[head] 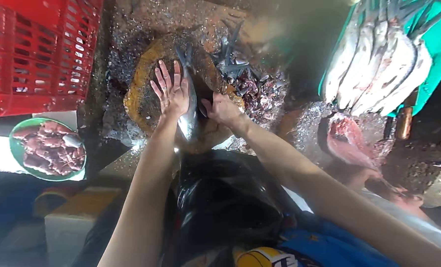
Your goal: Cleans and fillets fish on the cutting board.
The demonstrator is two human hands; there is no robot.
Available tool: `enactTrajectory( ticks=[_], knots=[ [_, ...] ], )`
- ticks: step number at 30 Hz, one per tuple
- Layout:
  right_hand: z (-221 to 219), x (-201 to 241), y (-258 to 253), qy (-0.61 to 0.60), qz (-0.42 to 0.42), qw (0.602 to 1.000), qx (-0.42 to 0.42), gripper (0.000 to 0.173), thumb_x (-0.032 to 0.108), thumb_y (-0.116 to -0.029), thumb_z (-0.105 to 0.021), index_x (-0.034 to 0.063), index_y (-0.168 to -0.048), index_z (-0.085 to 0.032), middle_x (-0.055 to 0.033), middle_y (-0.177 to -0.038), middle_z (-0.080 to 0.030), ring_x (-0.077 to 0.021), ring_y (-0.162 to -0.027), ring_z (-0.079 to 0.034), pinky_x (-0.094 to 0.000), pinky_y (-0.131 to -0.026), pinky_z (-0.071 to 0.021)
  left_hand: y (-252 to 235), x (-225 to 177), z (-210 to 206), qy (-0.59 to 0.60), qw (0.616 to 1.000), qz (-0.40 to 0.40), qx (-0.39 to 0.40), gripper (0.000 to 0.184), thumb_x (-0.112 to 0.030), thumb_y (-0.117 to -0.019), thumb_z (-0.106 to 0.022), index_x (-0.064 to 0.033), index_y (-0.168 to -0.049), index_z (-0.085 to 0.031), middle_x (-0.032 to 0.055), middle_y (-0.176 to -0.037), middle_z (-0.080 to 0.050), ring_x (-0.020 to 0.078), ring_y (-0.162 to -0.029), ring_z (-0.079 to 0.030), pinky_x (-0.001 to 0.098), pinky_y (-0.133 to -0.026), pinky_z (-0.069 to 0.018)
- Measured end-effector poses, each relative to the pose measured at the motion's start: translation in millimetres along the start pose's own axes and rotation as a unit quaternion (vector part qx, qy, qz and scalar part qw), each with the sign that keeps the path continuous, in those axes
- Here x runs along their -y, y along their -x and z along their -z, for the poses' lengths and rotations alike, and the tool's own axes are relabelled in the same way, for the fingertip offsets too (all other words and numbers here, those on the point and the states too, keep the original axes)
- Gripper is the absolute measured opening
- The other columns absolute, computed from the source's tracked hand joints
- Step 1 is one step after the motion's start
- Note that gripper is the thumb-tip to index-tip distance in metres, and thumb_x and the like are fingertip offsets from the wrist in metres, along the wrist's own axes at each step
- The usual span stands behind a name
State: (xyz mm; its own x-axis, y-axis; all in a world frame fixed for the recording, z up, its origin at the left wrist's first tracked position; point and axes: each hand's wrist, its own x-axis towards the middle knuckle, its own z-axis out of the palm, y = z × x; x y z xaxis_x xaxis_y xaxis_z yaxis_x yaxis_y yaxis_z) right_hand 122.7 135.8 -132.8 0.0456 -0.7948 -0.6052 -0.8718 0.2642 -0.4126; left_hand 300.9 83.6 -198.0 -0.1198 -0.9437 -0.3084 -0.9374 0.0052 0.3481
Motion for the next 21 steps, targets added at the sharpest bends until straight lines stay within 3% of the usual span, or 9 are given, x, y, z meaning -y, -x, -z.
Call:
enactTrajectory(
  ticks=[4, 8, 11, 15, 17, 18, 19, 20, 21],
  knots=[
    [-2, -21, 17, 0.030, 0.045, 0.997, 0.047, 0.053, 0.054, -0.1041, -0.048, 0.0047, -0.117, -0.064, -0.0177, -0.100, -0.072, -0.0358, -0.097, -0.073, -0.0574, -0.082, -0.0585, 1, 1, -2, 0.000, 1.000, 0.003, -0.015, 0.061, -0.055, -0.1088, -0.009, -0.0368, -0.167, -0.004, 0.0059, -0.173, 0.016, 0.0322, -0.159, 0.017, 0.0726, -0.121, 0.0077],
    [10, -50, 21, 0.090, 0.106, 0.982, 0.131, 0.052, 0.055, -0.1017, -0.054, 0.0051, -0.112, -0.066, -0.0188, -0.104, -0.070, -0.0365, -0.102, -0.070, -0.0589, -0.085, -0.0563, 0, 0, -2, 0.001, 1.000, 0.001, -0.015, 0.065, -0.059, -0.1077, -0.011, -0.0344, -0.167, -0.003, 0.0082, -0.173, 0.016, 0.0340, -0.159, 0.017, 0.0740, -0.120, 0.0075],
    [21, -63, 32, 0.155, 0.134, 0.959, 0.198, 0.057, 0.058, -0.1000, -0.057, 0.0088, -0.128, -0.066, -0.0195, -0.122, -0.067, -0.0370, -0.116, -0.066, -0.0599, -0.093, -0.0549, 4, -2, -2, 0.005, 1.000, 0.010, -0.010, 0.065, -0.060, -0.1077, -0.011, -0.0354, -0.167, -0.002, 0.0070, -0.173, 0.018, 0.0330, -0.158, 0.019, 0.0732, -0.120, 0.0099],
    [27, -69, 38, 0.223, 0.189, 0.929, 0.229, 0.053, 0.055, -0.1024, -0.054, 0.0076, -0.124, -0.065, -0.0184, -0.108, -0.069, -0.0372, -0.104, -0.069, -0.0585, -0.086, -0.0565, 5, -2, 1, 0.008, 1.000, 0.017, -0.018, 0.066, -0.062, -0.1069, -0.014, -0.0357, -0.167, -0.002, 0.0090, -0.173, 0.017, 0.0348, -0.159, 0.016, 0.0726, -0.121, 0.0074],
    [34, -68, 38, 0.250, 0.191, 0.924, 0.219, 0.052, 0.057, -0.1020, -0.053, 0.0106, -0.121, -0.065, -0.0172, -0.106, -0.069, -0.0369, -0.101, -0.070, -0.0595, -0.082, -0.0572, 9, -2, 17, 0.015, 0.999, -0.038, -0.005, 0.071, -0.066, -0.1037, -0.031, -0.0422, -0.166, -0.006, 0.0121, -0.172, 0.019, 0.0415, -0.158, 0.015, 0.0754, -0.120, 0.0004],
    [36, -67, 39, 0.254, 0.189, 0.924, 0.216, 0.052, 0.058, -0.1016, -0.053, 0.0114, -0.122, -0.065, -0.0175, -0.107, -0.069, -0.0377, -0.102, -0.069, -0.0604, -0.082, -0.0571, 17, -4, 36, 0.015, 0.995, -0.093, 0.040, 0.078, -0.066, -0.0978, -0.048, -0.0472, -0.164, -0.012, 0.0100, -0.172, 0.020, 0.0426, -0.158, 0.014, 0.0757, -0.120, -0.0034],
    [38, -63, 40, 0.256, 0.175, 0.925, 0.220, 0.054, 0.058, -0.1020, -0.052, 0.0116, -0.126, -0.064, -0.0192, -0.114, -0.068, -0.0395, -0.107, -0.068, -0.0617, -0.086, -0.0562, 25, -8, 59, -0.010, 0.982, -0.158, 0.100, 0.086, -0.062, -0.0876, -0.069, -0.0486, -0.160, -0.026, 0.0068, -0.174, 0.014, 0.0424, -0.158, 0.009, 0.0741, -0.121, -0.0085],
    [40, -60, 41, 0.251, 0.161, 0.928, 0.224, 0.056, 0.058, -0.1024, -0.051, 0.0117, -0.131, -0.063, -0.0203, -0.120, -0.067, -0.0405, -0.112, -0.066, -0.0623, -0.090, -0.0549, 30, -14, 77, -0.060, 0.959, -0.225, 0.163, 0.088, -0.052, -0.0764, -0.084, -0.0465, -0.154, -0.044, 0.0009, -0.175, 0.008, 0.0381, -0.159, 0.006, 0.0698, -0.123, -0.0071],
    [40, -58, 46, 0.239, 0.150, 0.931, 0.230, 0.057, 0.058, -0.1029, -0.051, 0.0109, -0.134, -0.062, -0.0209, -0.124, -0.066, -0.0408, -0.116, -0.065, -0.0626, -0.093, -0.0537, 35, -20, 86, -0.134, 0.923, -0.288, 0.216, 0.085, -0.044, -0.0681, -0.092, -0.0418, -0.146, -0.058, -0.0041, -0.175, 0.007, 0.0332, -0.160, 0.007, 0.0650, -0.126, -0.0002]
  ],
)
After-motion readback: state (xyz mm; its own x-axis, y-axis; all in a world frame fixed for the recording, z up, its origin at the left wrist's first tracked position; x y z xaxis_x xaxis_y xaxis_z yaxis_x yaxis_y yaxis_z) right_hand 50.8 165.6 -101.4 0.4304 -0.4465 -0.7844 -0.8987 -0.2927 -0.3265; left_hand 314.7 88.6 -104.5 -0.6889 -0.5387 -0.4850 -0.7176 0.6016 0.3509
